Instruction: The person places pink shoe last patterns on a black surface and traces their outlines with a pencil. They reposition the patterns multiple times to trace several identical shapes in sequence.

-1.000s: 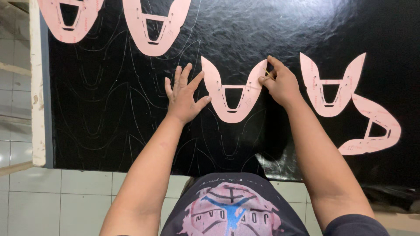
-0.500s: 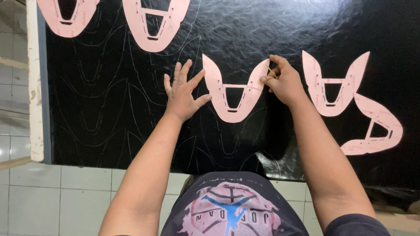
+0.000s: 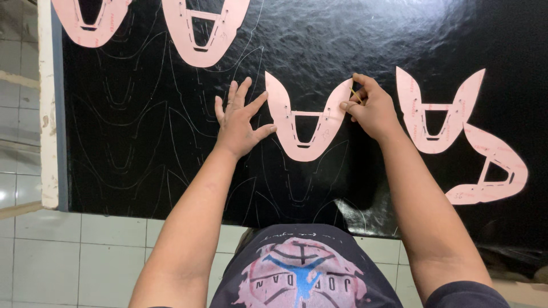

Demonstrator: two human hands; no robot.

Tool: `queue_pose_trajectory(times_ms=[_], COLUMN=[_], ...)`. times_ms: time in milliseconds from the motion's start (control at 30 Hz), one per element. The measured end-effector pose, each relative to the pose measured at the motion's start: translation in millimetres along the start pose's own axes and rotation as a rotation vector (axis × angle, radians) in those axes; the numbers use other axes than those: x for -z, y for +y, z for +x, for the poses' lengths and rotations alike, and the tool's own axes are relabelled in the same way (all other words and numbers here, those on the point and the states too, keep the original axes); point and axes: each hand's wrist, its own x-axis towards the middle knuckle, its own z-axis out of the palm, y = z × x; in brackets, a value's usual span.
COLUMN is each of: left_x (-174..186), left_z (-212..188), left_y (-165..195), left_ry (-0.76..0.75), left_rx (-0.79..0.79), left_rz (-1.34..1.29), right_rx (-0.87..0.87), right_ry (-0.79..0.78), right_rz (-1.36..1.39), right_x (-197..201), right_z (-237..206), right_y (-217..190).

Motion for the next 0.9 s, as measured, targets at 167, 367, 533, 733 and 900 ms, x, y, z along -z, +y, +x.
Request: queue_pose_trajectory(times_ms=[167, 367, 533, 733, 900], left_x=[1, 2, 3, 3, 2], left_z=[0, -1, 0, -1, 0], left_y=[1, 2, 2, 3, 2], left_ry=[-0.001, -0.007, -0.008, 0.003, -0.001], left_rx=[0.003, 0.008, 0.012, 0.01, 0.011], left_rz=[0.003, 0.001, 0.004, -0.002, -0.003], right_rx=[-0.016, -0.004, -0.018, -0.046, -0.037], right_ry=[0.006, -0.003, -0.009, -0.011, -0.003], right_rz=[0.026, 0.062, 0.029, -0.057, -0.045], right_x=[-1, -1, -1, 0, 0], right_z=[2, 0, -2, -7, -7], right_y=[4, 5, -5, -20, -20])
